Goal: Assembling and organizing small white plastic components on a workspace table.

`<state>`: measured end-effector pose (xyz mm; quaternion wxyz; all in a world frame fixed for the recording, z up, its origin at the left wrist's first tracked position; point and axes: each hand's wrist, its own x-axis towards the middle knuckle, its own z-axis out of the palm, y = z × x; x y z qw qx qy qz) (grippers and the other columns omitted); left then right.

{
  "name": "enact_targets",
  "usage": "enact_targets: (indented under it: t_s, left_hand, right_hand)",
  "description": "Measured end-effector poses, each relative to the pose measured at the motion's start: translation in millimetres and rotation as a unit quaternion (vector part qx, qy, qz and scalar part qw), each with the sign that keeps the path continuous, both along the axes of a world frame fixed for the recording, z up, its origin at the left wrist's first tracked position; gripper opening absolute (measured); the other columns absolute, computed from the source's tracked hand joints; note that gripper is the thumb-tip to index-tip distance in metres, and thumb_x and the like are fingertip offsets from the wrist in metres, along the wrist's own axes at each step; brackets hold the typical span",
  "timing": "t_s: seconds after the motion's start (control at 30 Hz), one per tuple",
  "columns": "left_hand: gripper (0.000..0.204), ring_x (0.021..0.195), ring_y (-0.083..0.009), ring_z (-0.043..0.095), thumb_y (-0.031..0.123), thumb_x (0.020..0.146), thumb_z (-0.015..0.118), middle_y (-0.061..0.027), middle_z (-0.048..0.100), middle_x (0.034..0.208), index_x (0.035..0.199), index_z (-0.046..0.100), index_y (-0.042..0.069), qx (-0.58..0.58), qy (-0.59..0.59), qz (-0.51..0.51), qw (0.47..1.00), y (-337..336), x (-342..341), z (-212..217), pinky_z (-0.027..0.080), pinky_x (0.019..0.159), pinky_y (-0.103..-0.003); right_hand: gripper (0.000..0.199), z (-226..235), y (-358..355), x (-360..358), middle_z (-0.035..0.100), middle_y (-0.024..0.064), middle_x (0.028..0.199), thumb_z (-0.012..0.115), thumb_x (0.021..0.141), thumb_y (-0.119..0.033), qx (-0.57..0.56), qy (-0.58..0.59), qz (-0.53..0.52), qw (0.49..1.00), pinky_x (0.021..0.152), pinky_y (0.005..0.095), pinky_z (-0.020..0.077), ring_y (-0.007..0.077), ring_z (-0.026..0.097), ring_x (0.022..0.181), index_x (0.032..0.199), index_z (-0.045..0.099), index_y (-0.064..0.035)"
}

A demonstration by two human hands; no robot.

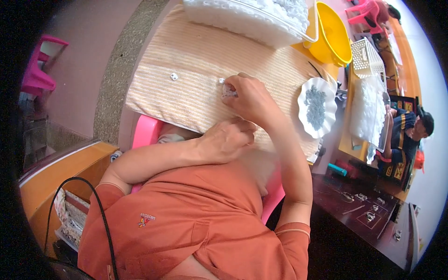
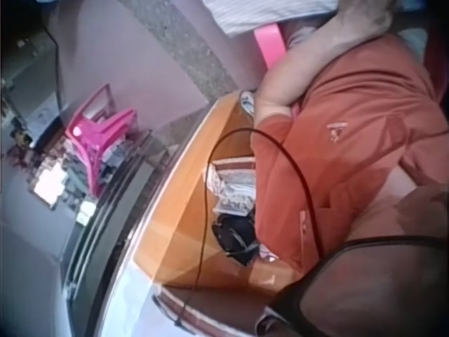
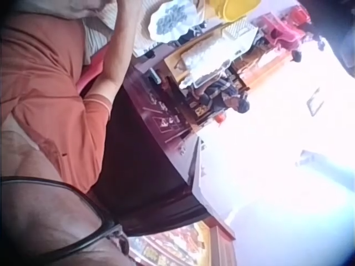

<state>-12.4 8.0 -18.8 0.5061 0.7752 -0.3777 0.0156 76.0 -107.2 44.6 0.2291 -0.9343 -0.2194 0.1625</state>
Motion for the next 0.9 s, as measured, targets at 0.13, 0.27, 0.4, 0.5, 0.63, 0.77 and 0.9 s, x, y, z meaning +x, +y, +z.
enact_targets:
  t_s: [0.13,0.27,0.4,0.5,0.63,0.77,0.9]
  left_hand:
    - [0.014,0.091,-0.0332,0.062,0.016,0.08,0.063,-0.0147,0.063,0.102,0.083,0.064,0.003,0.016,-0.012,0.005,1.0,-2.6,-1.5,-5.2,0.051,0.076,-0.043]
    - [0.015,0.092,-0.0329,0.061,0.017,0.081,0.061,-0.0152,0.063,0.102,0.083,0.064,0.003,0.006,-0.023,0.0,1.0,-3.7,-2.1,-9.3,0.051,0.078,-0.043]
    - [0.016,0.092,-0.0329,0.061,0.017,0.083,0.059,-0.0153,0.062,0.1,0.084,0.065,0.002,-0.002,-0.02,0.017,1.0,-4.5,-4.9,-11.6,0.051,0.079,-0.042]
    - [0.016,0.091,-0.0334,0.061,0.017,0.083,0.059,-0.0156,0.062,0.099,0.085,0.064,0.002,0.026,-0.024,0.015,0.999,-3.2,-4.4,-4.2,0.051,0.08,-0.042]
    - [0.018,0.094,-0.0333,0.06,0.016,0.084,0.058,-0.0167,0.063,0.101,0.088,0.064,0.0,0.059,0.029,-0.017,0.998,-0.8,-1.5,2.6,0.051,0.081,-0.041]
    - [0.019,0.096,-0.032,0.06,0.015,0.082,0.058,-0.0168,0.063,0.1,0.092,0.064,0.0,0.022,0.039,-0.022,0.999,-8.6,-0.7,-8.7,0.052,0.082,-0.041]
    - [0.018,0.097,-0.0317,0.06,0.014,0.081,0.058,-0.017,0.063,0.101,0.092,0.064,0.001,-0.004,0.048,-0.004,0.999,-13.7,-3.0,-13.7,0.052,0.082,-0.041]
  right_hand:
    - [0.037,-2.6,19.0,8.2,0.066,0.0204,0.096,0.072,0.074,-0.013,0.009,0.002,0.014,1.0,0.078,0.0382,0.0513,0.0331,0.065,0.088,0.108,0.066,0.0024]
    - [0.037,1.2,37.9,18.5,0.067,0.0208,0.097,0.072,0.074,-0.014,0.014,0.031,0.023,0.999,0.078,0.0386,0.051,0.0339,0.065,0.089,0.107,0.066,0.0027]
    - [0.036,2.6,58.1,25.5,0.067,0.0208,0.097,0.071,0.074,-0.014,0.004,0.037,0.042,0.998,0.078,0.0392,0.0508,0.0339,0.065,0.089,0.106,0.066,0.0028]
    - [0.035,-2.0,67.0,28.9,0.067,0.0206,0.096,0.07,0.075,-0.014,0.013,0.027,0.056,0.998,0.078,0.0395,0.0509,0.0339,0.066,0.088,0.105,0.066,0.0027]
    - [0.034,-2.8,85.3,35.5,0.068,0.0204,0.094,0.07,0.076,-0.015,0.014,0.027,0.085,0.996,0.077,0.0396,0.0518,0.0335,0.067,0.088,0.105,0.066,0.0022]
    - [0.034,-8.4,102.7,40.3,0.069,0.0206,0.096,0.07,0.076,-0.015,0.02,0.015,0.098,0.995,0.079,0.0392,0.0526,0.0328,0.067,0.089,0.105,0.066,0.0024]
    - [0.033,-11.1,107.8,41.3,0.068,0.0204,0.097,0.07,0.077,-0.015,0.042,0.011,0.101,0.994,0.08,0.0394,0.0528,0.033,0.067,0.089,0.104,0.067,0.0028]
